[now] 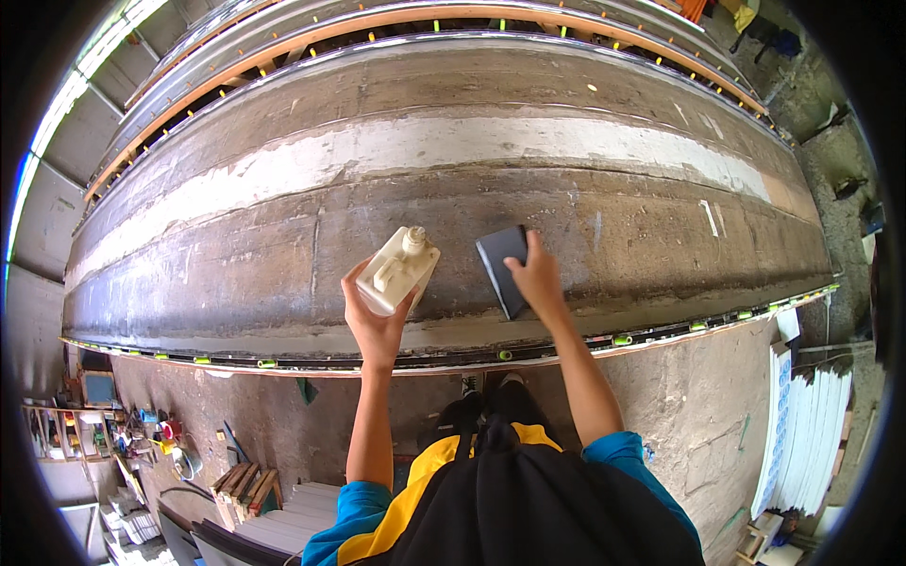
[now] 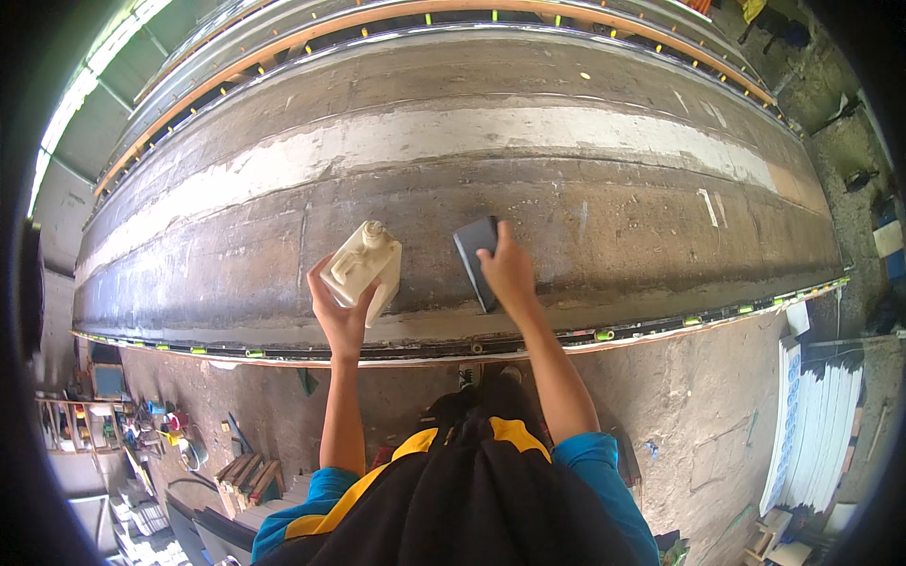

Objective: The person sands the curved interior surface of a large wooden boat hull using a sanding block. They repeatedly pour liquid from a white plastic bottle onto the wood to aid the sanding process. The person moves along the hull, working on different sections of the curved surface.

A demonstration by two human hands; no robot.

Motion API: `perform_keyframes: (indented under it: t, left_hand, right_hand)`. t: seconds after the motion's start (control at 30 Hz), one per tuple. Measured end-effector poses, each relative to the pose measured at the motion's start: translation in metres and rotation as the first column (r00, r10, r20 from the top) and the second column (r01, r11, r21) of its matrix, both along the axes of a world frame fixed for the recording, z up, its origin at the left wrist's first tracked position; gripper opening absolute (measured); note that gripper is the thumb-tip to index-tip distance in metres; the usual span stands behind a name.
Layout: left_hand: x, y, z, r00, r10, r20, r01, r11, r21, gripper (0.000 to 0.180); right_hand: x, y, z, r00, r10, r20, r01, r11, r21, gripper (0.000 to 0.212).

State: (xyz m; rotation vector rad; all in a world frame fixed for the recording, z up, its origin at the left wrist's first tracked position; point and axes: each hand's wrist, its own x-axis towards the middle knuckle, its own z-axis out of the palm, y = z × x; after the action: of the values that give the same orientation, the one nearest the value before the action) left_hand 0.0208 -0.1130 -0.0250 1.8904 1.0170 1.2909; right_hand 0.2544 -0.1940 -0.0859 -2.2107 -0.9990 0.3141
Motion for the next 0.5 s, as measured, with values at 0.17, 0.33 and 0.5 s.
perform_keyframes:
  t: [0.17, 0.33, 0.5]
  left_hand:
    - [0.006, -0.003, 0.002, 0.999, -0.026, 0.035, 0.028, 0.998, -0.053, 0.06]
    - [-0.006, -0.001, -0.004, 0.989, 0.085, 0.123, -0.086, 0.996, 0.008, 0.061]
    - [-0.007, -0.005, -0.006, 0.959, 0.239, 0.151, -0.238, 0.971, -0.027, 0.06]
  right_hand:
    - [0.033, -0.032, 0.005, 0.989, -0.14, -0.053, 0.133, 0.985, -0.114, 0.055]
    - [0.078, -0.048, 0.009, 0.959, -0.211, 0.188, 0.255, 0.934, -0.25, 0.065]
    - [-0.018, 0.033, -0.006, 0.989, 0.066, -0.13, -0.066, 0.998, 0.008, 0.065]
